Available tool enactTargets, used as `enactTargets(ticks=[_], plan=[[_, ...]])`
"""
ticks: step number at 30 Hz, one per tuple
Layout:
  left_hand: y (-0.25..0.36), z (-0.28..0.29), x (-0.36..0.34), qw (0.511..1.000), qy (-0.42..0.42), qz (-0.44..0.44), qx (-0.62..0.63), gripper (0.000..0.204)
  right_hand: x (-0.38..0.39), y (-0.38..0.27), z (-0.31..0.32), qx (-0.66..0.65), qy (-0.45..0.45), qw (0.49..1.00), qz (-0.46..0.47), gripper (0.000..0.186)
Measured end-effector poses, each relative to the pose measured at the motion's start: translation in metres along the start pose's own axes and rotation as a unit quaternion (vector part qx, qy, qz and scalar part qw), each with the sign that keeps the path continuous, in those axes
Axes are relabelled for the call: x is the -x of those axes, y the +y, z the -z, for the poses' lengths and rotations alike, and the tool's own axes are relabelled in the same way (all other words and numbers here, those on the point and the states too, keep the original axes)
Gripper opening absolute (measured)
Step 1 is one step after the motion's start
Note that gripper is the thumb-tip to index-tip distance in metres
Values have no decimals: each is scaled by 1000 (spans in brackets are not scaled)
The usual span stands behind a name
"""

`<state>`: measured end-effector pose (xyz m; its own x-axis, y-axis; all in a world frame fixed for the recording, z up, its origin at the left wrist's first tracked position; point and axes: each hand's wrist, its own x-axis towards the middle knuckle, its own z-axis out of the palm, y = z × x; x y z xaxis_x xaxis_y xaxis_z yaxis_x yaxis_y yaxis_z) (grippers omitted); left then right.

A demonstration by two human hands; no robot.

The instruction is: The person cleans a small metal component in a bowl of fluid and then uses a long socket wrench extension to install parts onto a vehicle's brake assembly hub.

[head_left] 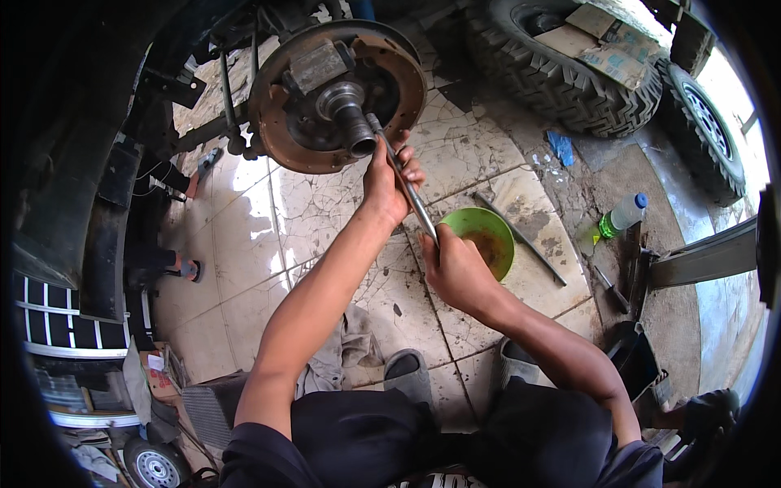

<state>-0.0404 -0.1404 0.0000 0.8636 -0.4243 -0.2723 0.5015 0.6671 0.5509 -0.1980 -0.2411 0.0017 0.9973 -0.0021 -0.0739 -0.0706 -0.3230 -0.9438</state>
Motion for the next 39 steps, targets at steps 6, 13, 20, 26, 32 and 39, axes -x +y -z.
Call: enactTargets(ticks=[6,13,20,26,32,39], plan=[[15,-7,-1,985,-15,60,161,38,-1,-35,11,-554,-127,796,-207,44],[11,-2,-1,991,-47,68,104,35,0,-21,8,-142,-17,989,-29,32],[13,4,-4,989,-48,42,131,35,7,-39,17,-308,-63,944,-104,35],[11,8,-5,961,-165,77,207,33,8,-29,10,-401,-82,897,-170,45],[9,-3,-6,998,-15,-12,63,32,13,-24,29,50,19,999,-2,41],[16,17,-8,990,-113,-11,79,29,19,-48,37,-556,-118,782,-254,28]])
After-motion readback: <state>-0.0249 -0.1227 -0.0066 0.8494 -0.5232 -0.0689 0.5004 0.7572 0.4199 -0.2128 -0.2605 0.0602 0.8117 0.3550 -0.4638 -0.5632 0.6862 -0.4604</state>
